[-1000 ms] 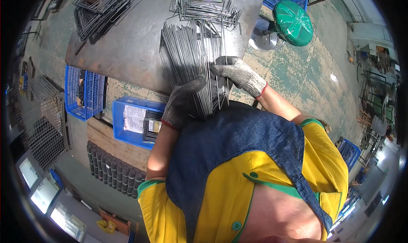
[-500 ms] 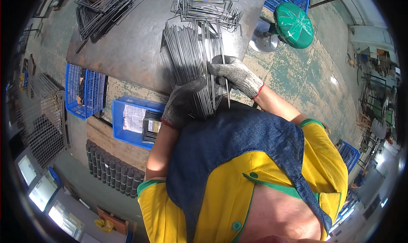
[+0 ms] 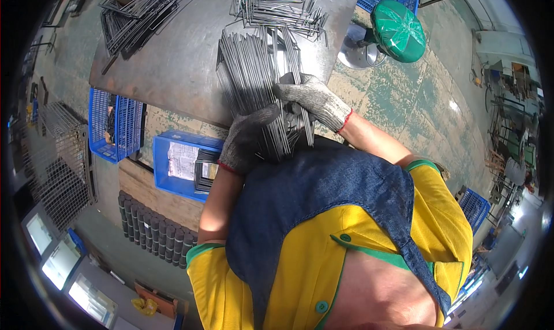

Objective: The person picks up stacks of rectangular metal wire frames from a cardboard box and places them into a blue plastic crate. The person repeats this process, moving multiple stacks from the box to the crate while wearing protective gloves.

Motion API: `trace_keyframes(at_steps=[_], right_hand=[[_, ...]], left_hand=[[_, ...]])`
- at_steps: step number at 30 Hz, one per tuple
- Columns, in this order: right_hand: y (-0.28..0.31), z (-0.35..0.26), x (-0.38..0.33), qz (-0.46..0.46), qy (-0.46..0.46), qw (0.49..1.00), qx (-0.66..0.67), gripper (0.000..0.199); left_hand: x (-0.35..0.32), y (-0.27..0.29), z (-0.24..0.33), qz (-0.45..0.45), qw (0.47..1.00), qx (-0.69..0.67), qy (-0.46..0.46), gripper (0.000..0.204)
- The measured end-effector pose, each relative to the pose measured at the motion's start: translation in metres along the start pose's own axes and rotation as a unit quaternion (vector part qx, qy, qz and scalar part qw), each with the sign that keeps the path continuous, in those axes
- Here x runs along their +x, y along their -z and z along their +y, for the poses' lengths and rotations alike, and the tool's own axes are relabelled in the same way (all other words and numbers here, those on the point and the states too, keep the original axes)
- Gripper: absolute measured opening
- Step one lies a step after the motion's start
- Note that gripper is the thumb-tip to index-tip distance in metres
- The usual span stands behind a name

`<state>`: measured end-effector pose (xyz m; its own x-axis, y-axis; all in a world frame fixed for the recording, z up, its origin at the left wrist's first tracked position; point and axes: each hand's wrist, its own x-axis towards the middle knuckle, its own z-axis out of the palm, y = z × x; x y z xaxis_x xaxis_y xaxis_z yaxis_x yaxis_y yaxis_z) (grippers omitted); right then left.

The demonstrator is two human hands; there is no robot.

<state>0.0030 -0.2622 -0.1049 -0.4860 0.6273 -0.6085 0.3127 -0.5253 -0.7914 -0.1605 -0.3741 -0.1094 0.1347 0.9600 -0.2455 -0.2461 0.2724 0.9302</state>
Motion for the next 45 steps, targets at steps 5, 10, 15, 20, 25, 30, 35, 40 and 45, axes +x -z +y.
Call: trace_keyframes(at_steps=[5,10,15,20,25,30,35,40,45], right_hand=[[0.003,-0.002,0.004,-0.005,0.013,1.000,-0.020,0.029],[0.005,-0.018,-0.006,0.004,-0.038,0.998,-0.055,0.032],[0.014,-0.006,0.006,-0.018,0.007,0.995,-0.094,0.032],[0.017,-0.008,0.001,-0.044,0.005,0.997,-0.058,0.030],[0.006,-0.007,-0.003,-0.045,0.052,0.997,0.024,0.025],[0.014,-0.018,-0.006,-0.050,-0.022,0.995,-0.083,0.027],[0.012,-0.006,-0.001,-0.024,-0.005,0.996,-0.087,0.027],[0.012,-0.006,0.003,-0.020,-0.019,0.995,-0.096,0.027],[0.017,-0.017,0.000,-0.045,-0.012,0.991,-0.123,0.023]], left_hand=[[0.002,0.009,-0.028,0.037,0.999,0.007,0.031,0.029],[0.001,0.006,-0.021,0.045,0.991,0.125,-0.015,0.030],[0.001,0.006,0.003,0.008,0.913,0.388,-0.130,0.031],[0.001,0.007,-0.008,0.017,0.953,0.282,-0.105,0.032],[0.002,0.002,-0.007,0.037,0.966,0.247,-0.072,0.031],[-0.001,0.002,0.003,0.012,0.947,0.299,-0.114,0.030],[0.000,0.001,0.003,-0.011,0.945,0.303,-0.124,0.031],[-0.001,-0.001,0.010,-0.011,0.945,0.304,-0.120,0.031],[0.001,0.005,0.005,-0.008,0.911,0.392,-0.124,0.034]])
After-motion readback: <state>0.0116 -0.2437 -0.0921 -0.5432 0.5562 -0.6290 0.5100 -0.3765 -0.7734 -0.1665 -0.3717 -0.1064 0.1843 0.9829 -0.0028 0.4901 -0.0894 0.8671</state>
